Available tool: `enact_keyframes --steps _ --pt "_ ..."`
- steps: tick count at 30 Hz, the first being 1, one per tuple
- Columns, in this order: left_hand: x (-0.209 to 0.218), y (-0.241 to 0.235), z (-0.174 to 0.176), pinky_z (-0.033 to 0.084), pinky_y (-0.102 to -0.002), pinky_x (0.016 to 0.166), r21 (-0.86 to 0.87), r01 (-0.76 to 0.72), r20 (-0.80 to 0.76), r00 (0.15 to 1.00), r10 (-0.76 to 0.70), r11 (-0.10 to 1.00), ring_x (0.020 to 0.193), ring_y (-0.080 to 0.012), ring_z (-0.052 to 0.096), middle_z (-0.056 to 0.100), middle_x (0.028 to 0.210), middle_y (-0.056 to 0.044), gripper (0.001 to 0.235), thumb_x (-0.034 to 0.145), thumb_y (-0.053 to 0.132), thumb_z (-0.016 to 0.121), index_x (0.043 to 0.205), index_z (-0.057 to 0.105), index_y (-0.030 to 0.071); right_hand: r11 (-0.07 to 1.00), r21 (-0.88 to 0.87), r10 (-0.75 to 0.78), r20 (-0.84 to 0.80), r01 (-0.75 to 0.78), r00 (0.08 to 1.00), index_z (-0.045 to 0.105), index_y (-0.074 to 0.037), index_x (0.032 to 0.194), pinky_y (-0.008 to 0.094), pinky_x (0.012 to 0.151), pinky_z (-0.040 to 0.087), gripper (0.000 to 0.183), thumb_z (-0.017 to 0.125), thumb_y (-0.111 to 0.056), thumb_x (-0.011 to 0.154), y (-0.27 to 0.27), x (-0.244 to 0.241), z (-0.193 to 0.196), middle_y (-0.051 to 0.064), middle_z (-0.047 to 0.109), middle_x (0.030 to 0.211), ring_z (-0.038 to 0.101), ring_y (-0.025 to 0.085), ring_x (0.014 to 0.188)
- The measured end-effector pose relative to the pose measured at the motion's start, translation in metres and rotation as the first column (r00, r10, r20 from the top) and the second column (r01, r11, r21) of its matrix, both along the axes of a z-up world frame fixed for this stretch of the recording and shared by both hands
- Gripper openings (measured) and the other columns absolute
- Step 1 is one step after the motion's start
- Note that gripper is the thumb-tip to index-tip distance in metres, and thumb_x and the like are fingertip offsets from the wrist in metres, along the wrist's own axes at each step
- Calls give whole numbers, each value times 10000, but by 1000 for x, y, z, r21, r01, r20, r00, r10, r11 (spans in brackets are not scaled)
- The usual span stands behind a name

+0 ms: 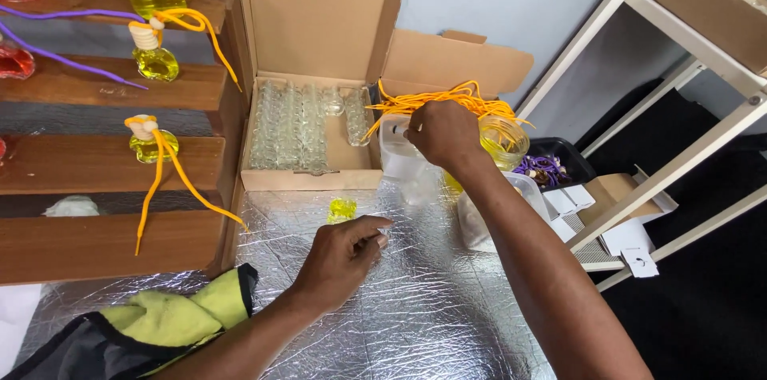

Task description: Filling small glass perfume bottles with liquid using a syringe and preparing them for display.

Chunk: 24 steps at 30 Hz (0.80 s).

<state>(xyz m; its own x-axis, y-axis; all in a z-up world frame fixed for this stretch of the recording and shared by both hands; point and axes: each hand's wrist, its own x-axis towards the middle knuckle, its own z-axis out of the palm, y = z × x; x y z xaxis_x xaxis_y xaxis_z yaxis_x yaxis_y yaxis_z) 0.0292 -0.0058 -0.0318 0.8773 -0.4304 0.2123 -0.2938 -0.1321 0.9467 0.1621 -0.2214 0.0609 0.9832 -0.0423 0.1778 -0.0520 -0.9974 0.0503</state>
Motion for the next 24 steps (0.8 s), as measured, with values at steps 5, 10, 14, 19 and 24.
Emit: enact_keyframes --steps 5,10,14,19,24 --pt "2 1 -1 704 -305 768 85 17 21 1000 -19 996 884 -210 814 815 1061 -107 321 940 51 602 1219 747 112 999 36 2 -13 -2 1000 806 -265 1112 523 775 555 293 712 -423 884 -13 -3 8 88 767 1065 695 362 992" --pt "5 -1 -2 683 -316 748 155 30 79 996 -43 987 865 -193 790 805 1051 -61 355 913 17 562 1188 758 127 932 364 -33 87 -1 996 799 -265 1149 416 722 465 386 582 -215 834 -35 -73 73 56 760 812 691 240 766" --pt "6 -3 -3 701 -298 851 161 12 34 999 -17 987 965 -200 817 806 1090 -56 355 913 18 575 1197 755 133 756 636 -148 -66 156 987 753 -128 1199 346 612 349 337 504 -142 972 -41 -110 98 33 623 906 475 148 732" --pt "6 -7 2 715 -271 790 193 -7 53 999 -4 981 949 -160 816 826 1080 -22 302 900 86 660 1168 778 163 846 530 -106 65 56 992 790 -124 1028 385 552 276 248 611 -293 1062 -70 -100 77 21 534 611 383 153 584" --pt "7 -5 0 714 -270 761 210 -13 12 1000 10 978 937 -147 830 839 1087 -4 279 915 145 654 1156 790 183 796 573 -226 -19 196 974 720 -157 1217 398 641 429 333 513 -120 957 -55 -113 91 66 672 943 528 187 756"
